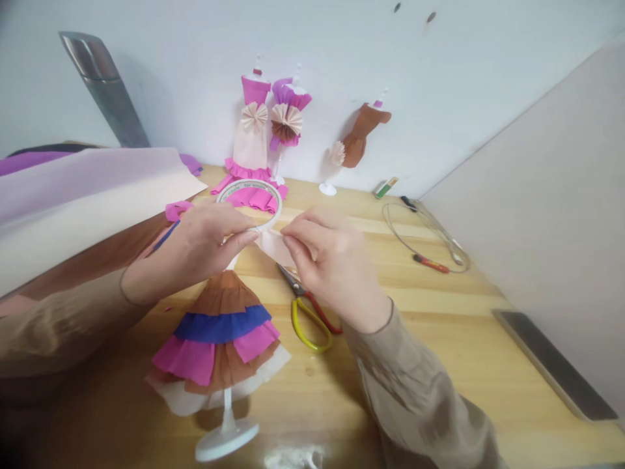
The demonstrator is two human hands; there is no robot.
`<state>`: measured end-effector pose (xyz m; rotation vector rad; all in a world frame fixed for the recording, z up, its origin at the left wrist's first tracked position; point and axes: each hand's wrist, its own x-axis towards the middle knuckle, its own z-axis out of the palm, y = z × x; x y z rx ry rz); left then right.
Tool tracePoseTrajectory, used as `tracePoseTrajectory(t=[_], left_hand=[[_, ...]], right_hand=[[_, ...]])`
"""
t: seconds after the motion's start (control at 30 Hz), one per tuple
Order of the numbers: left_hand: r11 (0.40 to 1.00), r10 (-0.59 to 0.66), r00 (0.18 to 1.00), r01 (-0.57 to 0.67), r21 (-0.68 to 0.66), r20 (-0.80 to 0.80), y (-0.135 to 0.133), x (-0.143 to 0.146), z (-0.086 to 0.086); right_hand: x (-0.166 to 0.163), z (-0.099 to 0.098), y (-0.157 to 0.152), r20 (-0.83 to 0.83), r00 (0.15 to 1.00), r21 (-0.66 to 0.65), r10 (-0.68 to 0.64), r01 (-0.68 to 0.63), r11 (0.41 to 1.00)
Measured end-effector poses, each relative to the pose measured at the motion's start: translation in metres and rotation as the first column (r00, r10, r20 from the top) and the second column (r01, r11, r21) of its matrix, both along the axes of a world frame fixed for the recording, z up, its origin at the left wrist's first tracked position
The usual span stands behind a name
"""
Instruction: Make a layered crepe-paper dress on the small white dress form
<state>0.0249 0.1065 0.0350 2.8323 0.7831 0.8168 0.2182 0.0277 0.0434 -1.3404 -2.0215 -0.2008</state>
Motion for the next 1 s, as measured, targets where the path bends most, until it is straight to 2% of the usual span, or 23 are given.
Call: tracePoseTrajectory(t=[0.2, 0.47, 0.63, 0.77, 1.0], left_hand=[[1.000, 0.019, 1.000, -0.019, -0.020, 0.011, -0.001, 0.002, -0.001], [0.986, -0.062, 0.987, 0.084, -0.147, 0.149, 0.000, 0.002, -0.005], [0.977, -0.045, 0.987, 0.076, -0.200, 0.156, -0.002, 0.004, -0.004], [0.978, -0.047, 0.986, 0.078, -0.194, 0.161, -0.002, 0.004, -0.005], [0.980, -0.075, 0.979, 0.108, -0.166, 0.191, -0.001, 0.003, -0.006]], right_hand=[[-0.003, -0.005, 0.000, -0.090, 0.994, -0.024, -0.058, 0.056, 0.998], [-0.007, -0.007, 0.001, -0.122, 0.990, -0.034, -0.071, 0.067, 0.997], [-0.013, -0.008, 0.000, -0.144, 0.990, -0.052, -0.001, -0.006, 0.999], [-0.012, -0.006, -0.001, -0.133, 0.991, -0.087, 0.033, -0.045, 0.995], [-0.012, -0.008, 0.000, -0.168, 0.986, -0.066, 0.020, -0.031, 0.997]])
